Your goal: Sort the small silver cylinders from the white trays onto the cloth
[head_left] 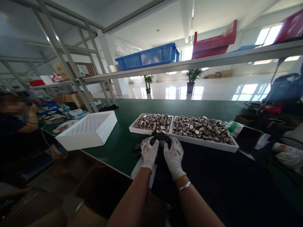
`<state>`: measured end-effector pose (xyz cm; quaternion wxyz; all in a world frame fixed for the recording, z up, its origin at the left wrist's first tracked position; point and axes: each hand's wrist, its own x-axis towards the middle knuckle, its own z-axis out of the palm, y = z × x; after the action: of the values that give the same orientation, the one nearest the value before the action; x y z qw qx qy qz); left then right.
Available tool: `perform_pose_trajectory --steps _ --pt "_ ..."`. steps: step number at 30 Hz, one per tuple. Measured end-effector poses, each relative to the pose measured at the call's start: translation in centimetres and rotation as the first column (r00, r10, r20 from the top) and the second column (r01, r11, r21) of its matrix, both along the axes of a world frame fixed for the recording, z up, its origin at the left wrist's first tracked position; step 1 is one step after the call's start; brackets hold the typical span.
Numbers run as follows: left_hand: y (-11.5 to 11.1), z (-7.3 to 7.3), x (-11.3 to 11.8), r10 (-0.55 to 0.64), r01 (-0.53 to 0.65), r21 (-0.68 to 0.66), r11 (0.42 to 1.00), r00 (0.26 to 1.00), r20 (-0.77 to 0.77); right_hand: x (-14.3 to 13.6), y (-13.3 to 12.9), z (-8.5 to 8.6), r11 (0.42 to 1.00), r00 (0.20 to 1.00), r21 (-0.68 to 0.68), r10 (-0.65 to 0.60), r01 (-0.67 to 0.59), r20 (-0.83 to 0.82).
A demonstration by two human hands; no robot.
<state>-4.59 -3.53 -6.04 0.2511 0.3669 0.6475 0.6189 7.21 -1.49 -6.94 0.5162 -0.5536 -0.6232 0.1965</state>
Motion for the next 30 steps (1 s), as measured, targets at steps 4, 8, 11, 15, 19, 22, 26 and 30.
perform_pose_trajectory --steps 4,8,11,15,19,22,26,30 --pt "-1.1 2.4 -0.4 -0.052 0.051 0.064 0.997 0.999 0.007 0.6 0.6 0.0 0.989 0.993 0.102 -0.104 0.109 -0.051" --pt "-3.6 6.2 -3.0 -0.159 0.150 0.150 0.977 0.986 0.046 2.0 1.8 0.2 0.953 0.965 0.204 -0.189 0.225 -0.181" --pt "-6.5 8.0 -6.7 -0.068 0.040 0.254 0.966 0.993 0.101 3.2 1.7 1.8 0.918 0.939 0.282 -0.198 0.278 -0.280" --pt "-11.3 5.6 -13.4 0.264 -0.343 0.311 0.887 0.926 0.270 3.3 -3.8 6.7 0.871 0.945 0.436 -0.089 0.227 -0.314" --pt "-16.3 -2.3 -18.8 0.502 -0.573 0.078 0.816 0.770 0.394 0.6 -12.8 8.0 0.697 0.924 0.711 0.324 -0.088 -0.203" --pt "-19.7 -9.5 -20.1 0.517 -0.507 -0.146 0.850 0.746 0.420 -2.9 -17.4 2.1 0.364 0.597 0.586 0.755 -0.724 0.270" --pt "-24.4 -17.2 -19.6 0.464 -0.345 -0.326 0.880 0.768 0.442 -8.4 -18.3 -9.3 0.438 0.436 -0.002 0.896 -0.899 0.090" --pt "-27.2 -22.7 -19.4 0.444 -0.214 -0.462 0.861 0.760 0.475 -12.6 -16.8 -15.5 0.577 0.587 -0.279 0.808 -0.767 0.056"
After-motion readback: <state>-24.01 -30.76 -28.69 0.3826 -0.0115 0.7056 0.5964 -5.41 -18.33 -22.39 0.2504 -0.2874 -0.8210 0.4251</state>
